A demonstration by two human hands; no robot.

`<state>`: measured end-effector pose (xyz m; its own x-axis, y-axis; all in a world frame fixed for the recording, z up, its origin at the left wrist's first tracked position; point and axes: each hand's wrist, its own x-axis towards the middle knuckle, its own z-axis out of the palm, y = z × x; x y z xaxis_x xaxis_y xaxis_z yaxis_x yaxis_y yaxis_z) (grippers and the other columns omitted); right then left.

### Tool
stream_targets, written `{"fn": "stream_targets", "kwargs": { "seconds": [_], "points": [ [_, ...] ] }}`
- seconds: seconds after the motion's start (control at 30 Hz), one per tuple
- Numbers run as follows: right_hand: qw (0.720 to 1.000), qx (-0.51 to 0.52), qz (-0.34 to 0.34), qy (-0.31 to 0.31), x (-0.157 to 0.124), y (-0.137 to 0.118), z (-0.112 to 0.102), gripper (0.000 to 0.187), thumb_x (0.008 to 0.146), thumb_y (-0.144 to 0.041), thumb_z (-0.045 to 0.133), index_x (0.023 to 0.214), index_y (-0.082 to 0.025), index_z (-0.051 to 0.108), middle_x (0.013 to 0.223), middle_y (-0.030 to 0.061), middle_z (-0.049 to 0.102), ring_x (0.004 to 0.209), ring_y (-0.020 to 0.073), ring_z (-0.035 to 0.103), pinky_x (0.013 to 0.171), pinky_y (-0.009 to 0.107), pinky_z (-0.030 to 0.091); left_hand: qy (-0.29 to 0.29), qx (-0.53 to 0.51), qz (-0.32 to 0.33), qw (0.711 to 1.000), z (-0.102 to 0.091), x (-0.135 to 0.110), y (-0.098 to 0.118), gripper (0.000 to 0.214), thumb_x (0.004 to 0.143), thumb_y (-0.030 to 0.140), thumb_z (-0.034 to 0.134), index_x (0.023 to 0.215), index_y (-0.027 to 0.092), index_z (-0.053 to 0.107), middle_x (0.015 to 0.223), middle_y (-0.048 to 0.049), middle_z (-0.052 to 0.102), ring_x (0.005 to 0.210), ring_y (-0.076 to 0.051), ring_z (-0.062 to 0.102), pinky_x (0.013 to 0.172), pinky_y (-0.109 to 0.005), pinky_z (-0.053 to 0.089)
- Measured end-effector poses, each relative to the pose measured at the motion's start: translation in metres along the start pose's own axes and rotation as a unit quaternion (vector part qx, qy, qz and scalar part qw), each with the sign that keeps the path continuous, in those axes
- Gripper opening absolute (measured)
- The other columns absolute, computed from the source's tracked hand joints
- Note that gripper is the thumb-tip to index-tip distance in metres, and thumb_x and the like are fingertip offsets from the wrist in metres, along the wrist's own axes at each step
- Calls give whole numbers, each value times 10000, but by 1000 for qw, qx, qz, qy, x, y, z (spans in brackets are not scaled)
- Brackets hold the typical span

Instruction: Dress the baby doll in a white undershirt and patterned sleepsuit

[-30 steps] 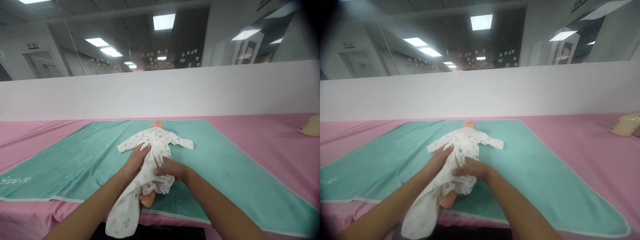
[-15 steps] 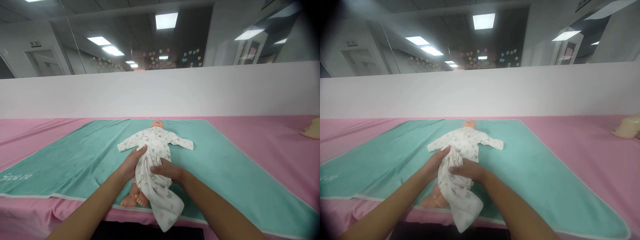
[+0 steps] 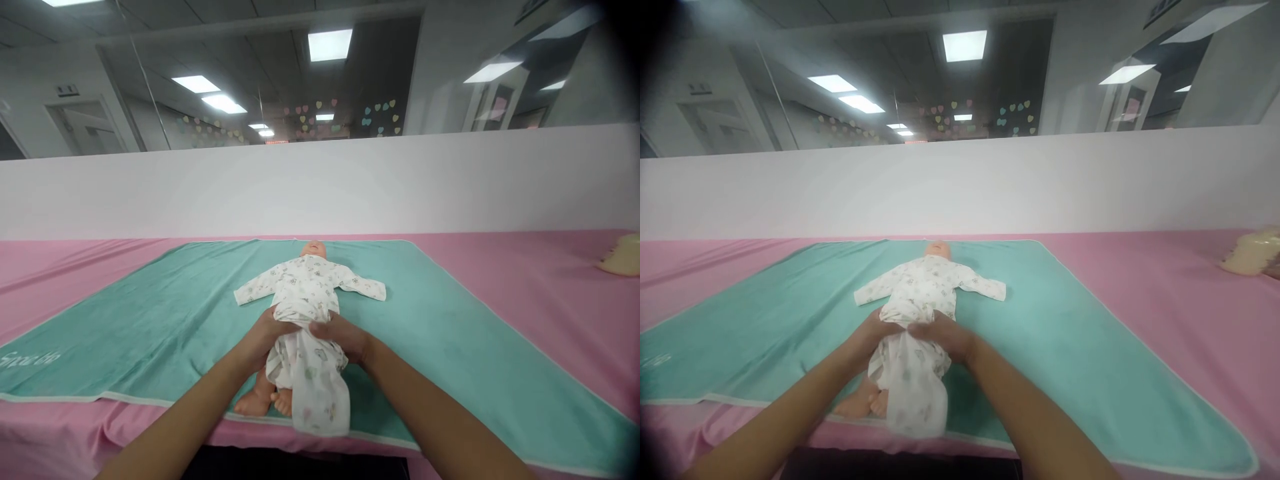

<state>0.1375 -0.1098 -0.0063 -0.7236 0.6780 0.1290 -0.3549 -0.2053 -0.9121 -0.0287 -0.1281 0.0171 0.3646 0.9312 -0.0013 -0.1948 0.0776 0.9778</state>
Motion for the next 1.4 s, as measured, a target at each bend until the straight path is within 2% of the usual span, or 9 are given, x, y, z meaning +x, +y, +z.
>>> {"fn": "stream_targets", "kwargs": {
  "seconds": [0.13,0.27,0.47,0.57,0.67,0.77,0.97,1.17,1.4],
  "points": [
    [989,-95,92,-66,-1,-3,2,511,522,-237,803,999,-174,629,923,52,650,865,197,601,783,341,484,35,-73,28,996,-1,5,-8,398,595,118,603,991,107,645,845,-108,677,735,-249,628,646,-328,490],
    [988,-109,101,-53,-1,-7,4,519,513,-238,803,999,-184,627,946,54,653,886,205,599,793,351,486,14,-62,-15,998,-8,2,-3,382,639,159,601,1016,106,638,846,-120,678,763,-257,628,680,-345,487],
    [996,-31,-35,73,4,-2,-5,449,637,-338,730,1028,-146,620,982,85,642,893,211,598,847,383,448,-130,125,-68,981,-10,-16,19,464,635,244,710,1081,163,611,949,-94,655,908,-264,588,791,-360,460],
    [998,-35,-5,53,3,-2,-2,445,651,-379,716,1030,-166,620,969,75,640,863,202,600,829,380,448,-53,172,-41,983,-5,-18,19,379,658,254,688,1022,169,626,925,-75,655,866,-250,590,755,-339,464],
    [994,-91,49,-27,0,-4,3,443,604,-327,755,1004,-183,632,941,50,642,870,190,588,820,353,449,57,101,-4,993,-1,-15,12,260,688,255,645,920,140,617,812,-62,643,751,-212,590,661,-295,464],
    [987,-133,75,-55,-1,-2,4,436,525,-224,794,935,-178,652,900,31,647,879,188,579,805,332,451,109,71,25,991,0,-10,8,171,665,198,622,817,144,568,672,-3,579,587,-139,525,533,-230,409],
    [996,38,-19,78,1,3,-2,342,630,-204,678,967,-152,645,921,68,667,843,217,612,778,359,475,98,221,65,968,-3,-8,15,265,683,197,573,947,180,557,817,0,603,735,-161,537,647,-236,419],
    [989,136,-24,59,0,6,-3,403,634,-156,641,1035,-126,624,939,98,674,848,236,625,779,375,481,110,385,100,911,-5,-13,12,321,752,207,472,1062,210,559,981,-24,620,876,-206,555,767,-285,428],
    [994,67,-38,75,3,9,0,391,671,-169,644,1057,-116,614,901,88,672,820,219,620,734,345,486,20,252,63,966,-1,-24,26,531,810,347,508,1302,215,359,1272,-68,480,1116,-237,482,893,-333,428]
  ]
}}
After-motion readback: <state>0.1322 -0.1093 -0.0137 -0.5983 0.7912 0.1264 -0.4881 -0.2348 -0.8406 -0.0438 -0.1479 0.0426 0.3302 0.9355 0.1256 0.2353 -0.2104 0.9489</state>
